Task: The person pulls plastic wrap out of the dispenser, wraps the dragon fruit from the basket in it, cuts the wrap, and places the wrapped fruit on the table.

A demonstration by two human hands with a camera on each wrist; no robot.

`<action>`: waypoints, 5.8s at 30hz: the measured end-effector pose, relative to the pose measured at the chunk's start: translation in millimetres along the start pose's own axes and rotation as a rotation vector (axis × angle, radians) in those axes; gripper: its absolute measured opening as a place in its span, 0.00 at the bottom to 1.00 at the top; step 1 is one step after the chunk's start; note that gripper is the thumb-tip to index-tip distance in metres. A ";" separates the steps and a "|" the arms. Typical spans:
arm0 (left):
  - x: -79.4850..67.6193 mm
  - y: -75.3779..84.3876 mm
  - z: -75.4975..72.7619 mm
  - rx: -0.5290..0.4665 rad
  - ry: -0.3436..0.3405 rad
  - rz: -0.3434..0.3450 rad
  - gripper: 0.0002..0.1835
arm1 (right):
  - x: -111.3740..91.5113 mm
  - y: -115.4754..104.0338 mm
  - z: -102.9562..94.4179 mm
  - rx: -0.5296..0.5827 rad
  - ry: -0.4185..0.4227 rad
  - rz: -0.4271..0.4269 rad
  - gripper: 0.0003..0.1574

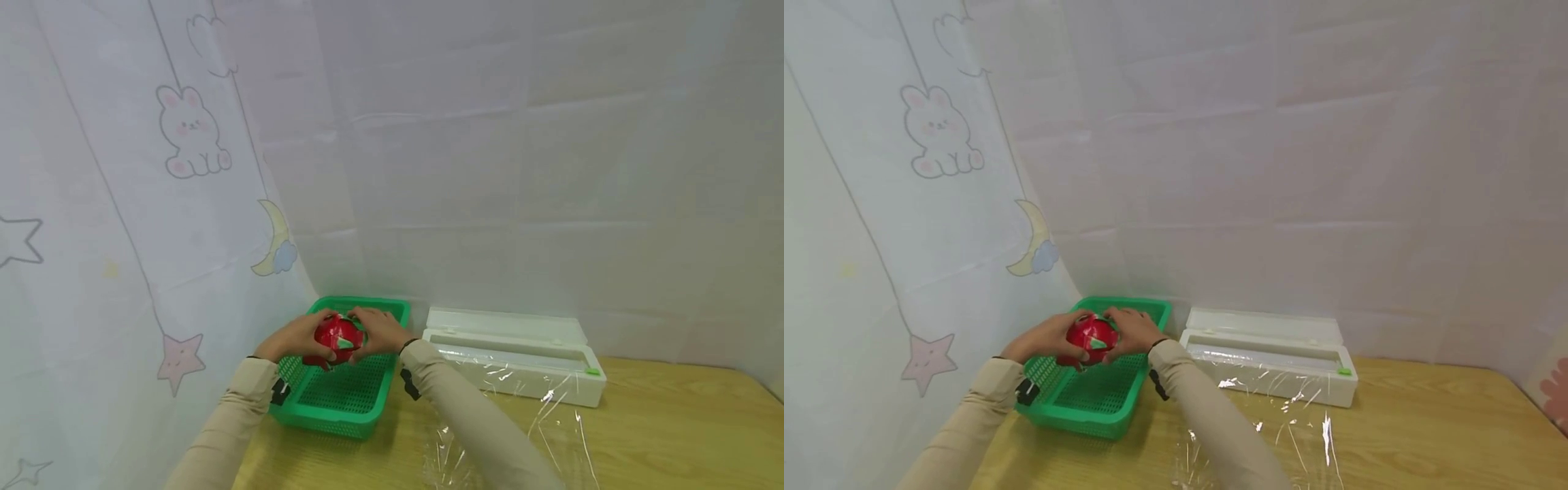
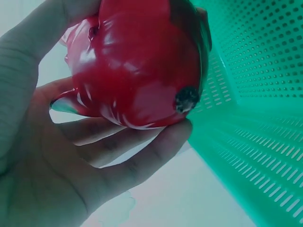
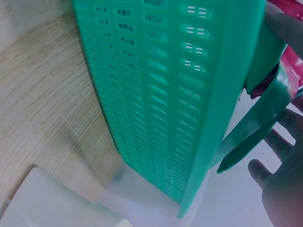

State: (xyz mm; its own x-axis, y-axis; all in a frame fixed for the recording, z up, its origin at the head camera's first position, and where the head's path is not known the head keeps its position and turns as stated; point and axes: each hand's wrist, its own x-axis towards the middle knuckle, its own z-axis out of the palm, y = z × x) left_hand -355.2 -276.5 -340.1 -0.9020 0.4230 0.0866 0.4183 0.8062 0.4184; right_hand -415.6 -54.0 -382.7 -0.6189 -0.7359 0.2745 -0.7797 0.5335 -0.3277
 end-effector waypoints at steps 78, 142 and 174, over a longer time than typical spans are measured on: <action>45.6 81.0 53.9 -0.095 0.402 0.132 0.41 | -107.4 38.4 -79.7 -0.170 0.297 0.030 0.59; 71.0 165.3 118.5 -0.262 0.121 0.313 0.41 | -238.6 49.6 -106.8 -0.163 0.275 0.246 0.58; 59.4 177.9 171.4 -0.346 -0.092 0.387 0.30 | -288.8 47.8 -83.8 -0.072 0.090 0.320 0.51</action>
State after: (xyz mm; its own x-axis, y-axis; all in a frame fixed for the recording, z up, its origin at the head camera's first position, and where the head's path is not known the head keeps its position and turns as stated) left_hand -316.0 -37.1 -415.5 -0.6688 0.7100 0.2205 0.6451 0.4068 0.6467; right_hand -282.1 218.9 -401.9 -0.8365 -0.4886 0.2481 -0.5476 0.7618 -0.3460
